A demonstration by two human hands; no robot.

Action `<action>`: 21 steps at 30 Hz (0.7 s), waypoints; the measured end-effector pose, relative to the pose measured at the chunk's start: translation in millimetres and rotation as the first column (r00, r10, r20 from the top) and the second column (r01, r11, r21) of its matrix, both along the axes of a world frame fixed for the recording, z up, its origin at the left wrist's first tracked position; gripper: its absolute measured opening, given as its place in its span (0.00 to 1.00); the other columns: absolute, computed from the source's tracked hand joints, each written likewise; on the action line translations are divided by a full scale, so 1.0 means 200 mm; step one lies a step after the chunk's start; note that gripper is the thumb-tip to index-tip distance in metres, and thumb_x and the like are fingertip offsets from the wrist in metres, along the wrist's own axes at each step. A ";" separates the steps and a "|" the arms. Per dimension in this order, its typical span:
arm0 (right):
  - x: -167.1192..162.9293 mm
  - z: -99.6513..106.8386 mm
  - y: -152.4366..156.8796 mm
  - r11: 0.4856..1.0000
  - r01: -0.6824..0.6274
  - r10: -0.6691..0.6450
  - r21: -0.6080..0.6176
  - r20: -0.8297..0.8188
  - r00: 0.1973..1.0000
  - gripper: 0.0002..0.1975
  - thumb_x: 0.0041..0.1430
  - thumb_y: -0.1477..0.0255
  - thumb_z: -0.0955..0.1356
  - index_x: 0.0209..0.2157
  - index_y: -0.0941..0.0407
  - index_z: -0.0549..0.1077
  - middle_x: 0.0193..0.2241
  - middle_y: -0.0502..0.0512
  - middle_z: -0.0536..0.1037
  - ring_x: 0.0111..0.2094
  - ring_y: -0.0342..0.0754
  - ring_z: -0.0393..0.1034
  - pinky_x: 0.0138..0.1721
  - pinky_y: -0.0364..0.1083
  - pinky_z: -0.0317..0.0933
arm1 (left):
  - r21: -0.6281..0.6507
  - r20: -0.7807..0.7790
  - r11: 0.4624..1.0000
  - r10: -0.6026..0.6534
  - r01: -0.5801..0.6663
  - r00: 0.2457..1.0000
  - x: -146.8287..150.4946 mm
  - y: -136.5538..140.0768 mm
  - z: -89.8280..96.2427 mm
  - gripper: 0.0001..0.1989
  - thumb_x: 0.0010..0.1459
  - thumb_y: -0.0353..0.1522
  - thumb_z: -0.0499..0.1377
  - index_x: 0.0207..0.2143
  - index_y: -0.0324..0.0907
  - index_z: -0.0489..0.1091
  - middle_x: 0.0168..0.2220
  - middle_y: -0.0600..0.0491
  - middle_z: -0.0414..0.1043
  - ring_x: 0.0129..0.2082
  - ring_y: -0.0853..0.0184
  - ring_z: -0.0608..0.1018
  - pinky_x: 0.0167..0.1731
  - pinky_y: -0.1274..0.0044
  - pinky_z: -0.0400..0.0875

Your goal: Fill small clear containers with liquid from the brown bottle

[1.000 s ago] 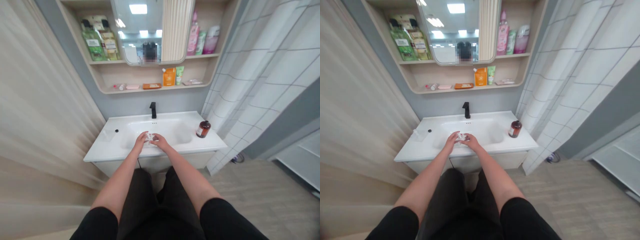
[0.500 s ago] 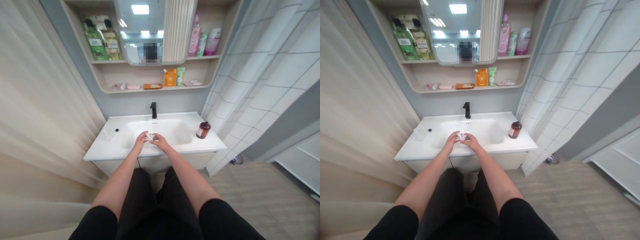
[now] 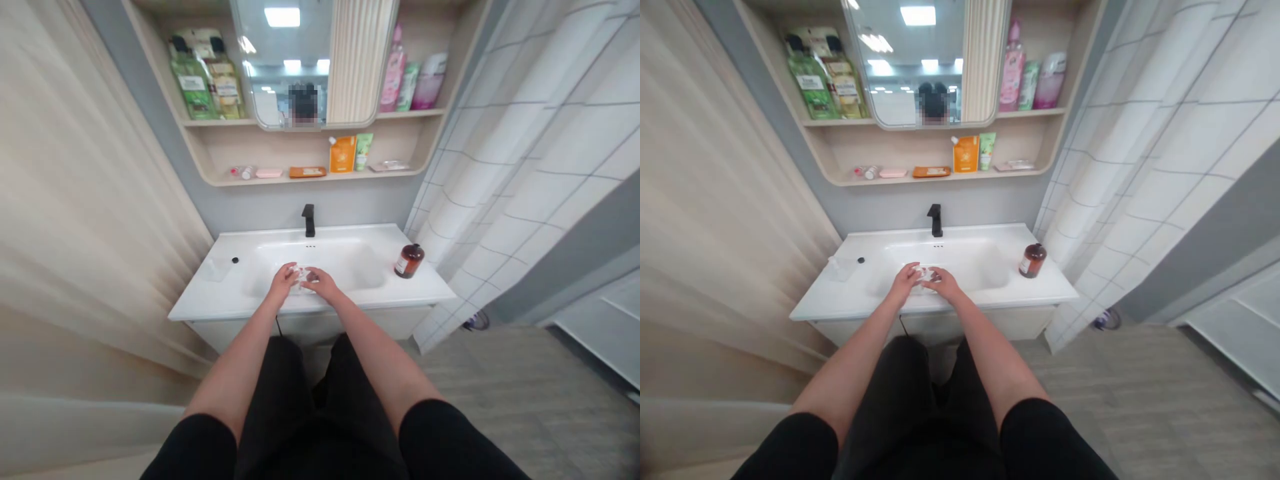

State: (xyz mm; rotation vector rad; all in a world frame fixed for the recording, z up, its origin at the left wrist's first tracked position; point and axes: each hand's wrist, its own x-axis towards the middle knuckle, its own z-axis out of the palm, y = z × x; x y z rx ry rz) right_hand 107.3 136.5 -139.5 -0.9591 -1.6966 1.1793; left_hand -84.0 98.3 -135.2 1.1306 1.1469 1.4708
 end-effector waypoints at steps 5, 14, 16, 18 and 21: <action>0.00 -0.01 0.00 0.999 -0.030 0.030 -0.023 -0.038 0.999 0.35 0.46 0.58 0.84 0.56 0.52 0.81 0.43 0.54 0.81 0.44 0.52 0.78 0.48 0.51 0.73 | 0.024 0.003 0.996 0.080 -0.081 0.997 -0.01 -0.01 0.00 0.33 0.48 0.44 0.77 0.55 0.46 0.74 0.51 0.47 0.77 0.47 0.60 0.82 0.47 0.66 0.81; 0.00 -0.01 0.00 0.997 -0.050 0.047 -0.057 -0.051 0.998 0.35 0.45 0.58 0.84 0.55 0.53 0.81 0.42 0.53 0.80 0.43 0.51 0.77 0.48 0.51 0.73 | 0.044 0.033 0.998 0.036 -0.037 0.999 -0.03 -0.01 -0.01 0.34 0.49 0.45 0.77 0.57 0.45 0.75 0.34 0.57 0.75 0.39 0.64 0.81 0.49 0.67 0.79; 0.01 0.00 0.00 0.997 -0.047 0.044 -0.055 -0.059 0.997 0.35 0.46 0.57 0.84 0.55 0.53 0.80 0.41 0.54 0.80 0.43 0.52 0.78 0.49 0.52 0.73 | 0.034 0.035 0.999 0.019 -0.020 0.999 -0.03 -0.01 -0.01 0.36 0.49 0.45 0.76 0.59 0.45 0.74 0.37 0.55 0.77 0.42 0.62 0.82 0.52 0.65 0.78; 0.01 0.00 0.00 0.998 -0.044 0.040 -0.048 -0.083 0.996 0.35 0.46 0.56 0.83 0.55 0.53 0.80 0.42 0.54 0.80 0.44 0.52 0.78 0.50 0.52 0.73 | 0.037 0.024 0.999 0.016 -0.017 1.000 -0.03 -0.01 0.00 0.38 0.48 0.44 0.77 0.60 0.46 0.73 0.43 0.51 0.80 0.48 0.59 0.82 0.56 0.63 0.76; 0.01 0.00 0.00 0.997 -0.045 0.037 -0.058 -0.130 0.991 0.36 0.47 0.55 0.83 0.57 0.52 0.80 0.45 0.56 0.81 0.47 0.53 0.77 0.51 0.53 0.73 | 0.081 -0.006 0.997 0.019 -0.018 1.000 -0.01 -0.01 0.01 0.38 0.44 0.43 0.79 0.57 0.46 0.75 0.54 0.46 0.79 0.56 0.55 0.81 0.59 0.63 0.75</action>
